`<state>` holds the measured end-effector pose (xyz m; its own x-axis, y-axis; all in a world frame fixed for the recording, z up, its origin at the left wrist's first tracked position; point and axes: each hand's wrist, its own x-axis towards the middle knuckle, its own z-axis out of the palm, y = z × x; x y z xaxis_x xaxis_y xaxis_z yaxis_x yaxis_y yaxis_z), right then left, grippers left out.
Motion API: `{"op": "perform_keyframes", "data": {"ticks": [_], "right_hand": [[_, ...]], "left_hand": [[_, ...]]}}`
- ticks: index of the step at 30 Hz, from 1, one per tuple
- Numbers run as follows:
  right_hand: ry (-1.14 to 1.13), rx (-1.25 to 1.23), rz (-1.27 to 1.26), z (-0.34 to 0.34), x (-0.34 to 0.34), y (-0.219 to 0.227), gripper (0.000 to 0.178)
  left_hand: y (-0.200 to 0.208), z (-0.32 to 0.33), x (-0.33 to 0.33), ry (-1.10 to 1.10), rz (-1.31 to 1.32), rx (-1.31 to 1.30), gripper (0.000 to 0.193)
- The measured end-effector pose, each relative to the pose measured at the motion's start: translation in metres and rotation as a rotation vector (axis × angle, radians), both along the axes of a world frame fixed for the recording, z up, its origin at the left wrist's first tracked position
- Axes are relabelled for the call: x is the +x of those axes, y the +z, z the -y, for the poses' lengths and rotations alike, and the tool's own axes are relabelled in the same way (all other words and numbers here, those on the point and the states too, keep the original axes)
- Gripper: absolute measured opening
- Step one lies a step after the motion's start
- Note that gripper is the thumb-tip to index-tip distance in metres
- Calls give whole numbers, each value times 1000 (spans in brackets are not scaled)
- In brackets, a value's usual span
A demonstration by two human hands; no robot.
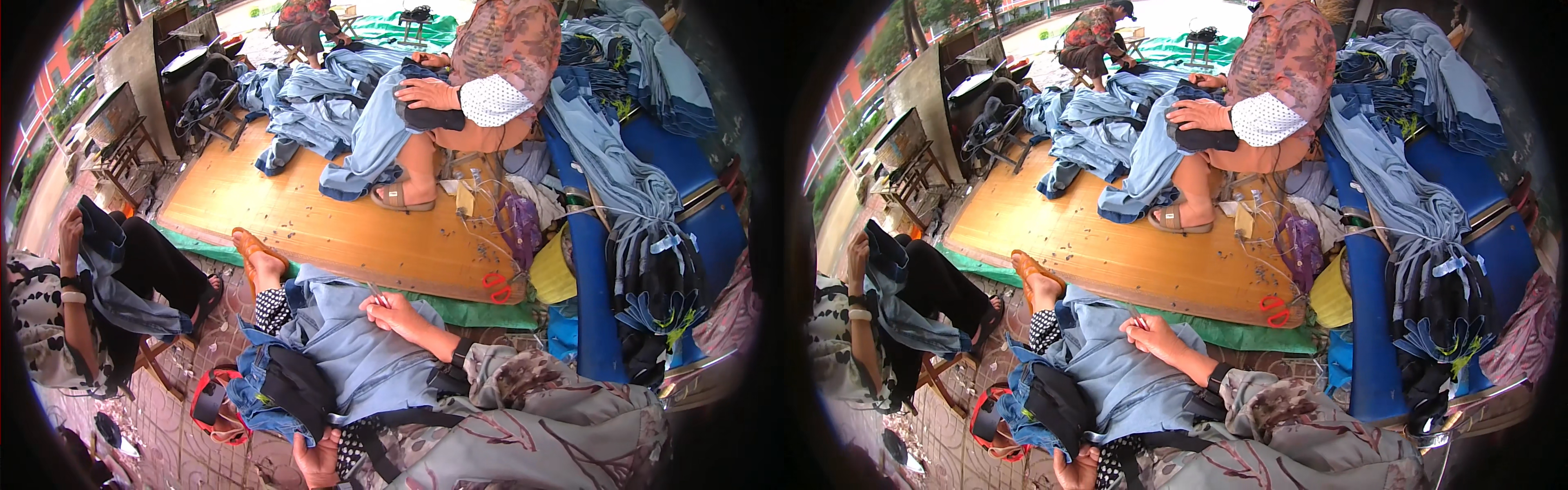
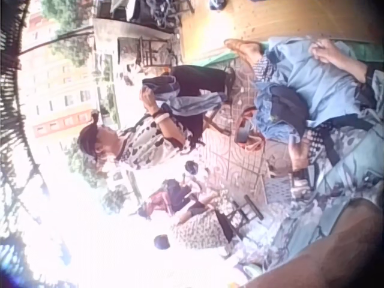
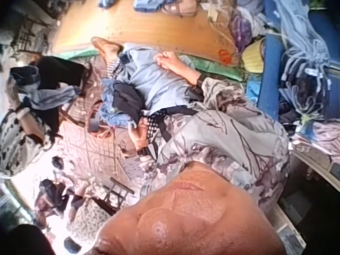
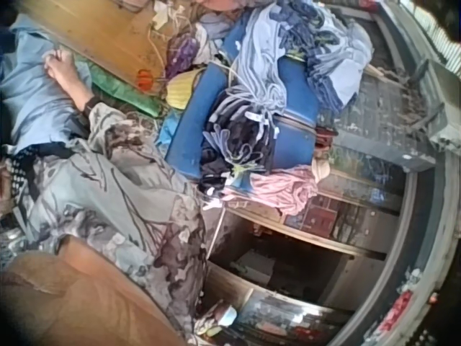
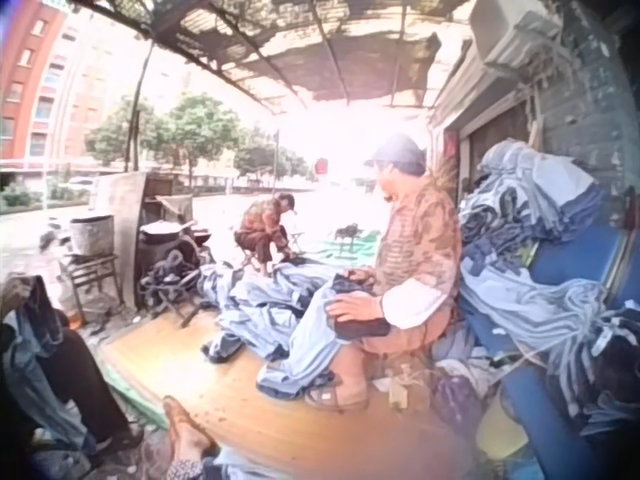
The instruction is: The recorder uses scissors and thread to trim loose threads and repair denim jeans.
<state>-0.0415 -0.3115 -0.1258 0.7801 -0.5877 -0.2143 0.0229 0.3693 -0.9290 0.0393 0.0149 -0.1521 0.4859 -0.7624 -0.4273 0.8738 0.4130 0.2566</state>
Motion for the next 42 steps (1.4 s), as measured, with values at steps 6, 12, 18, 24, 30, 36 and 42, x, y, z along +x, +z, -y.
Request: {"op": "perform_keyframes", "data": {"ticks": [6,12,18,24,30,36,42], "right_hand": [[6,2,-1,0,-3,2,18],[-1,-8,-7,1,-4,3,19],[-6,-6,-2,0,-4,7,18],[-5,-12,-9,0,-3,4,19],[-2,-15,2,1,-4,7,19],[0,-22,-10,0,-4,6,20],[-8,-5,-2,0,-5,6,19]], "left_hand": [[14,9,1,-25,35,-52,39],[9,6,-1,-19,-39,40,38],[11,6,-1,-18,-16,-10,36],[16,11,0,-11,-5,-94,34],[18,13,0,-5,-6,-35,36],[5,5,0,-9,-10,41,37],[19,6,2,-18,-45,101,29]]}}
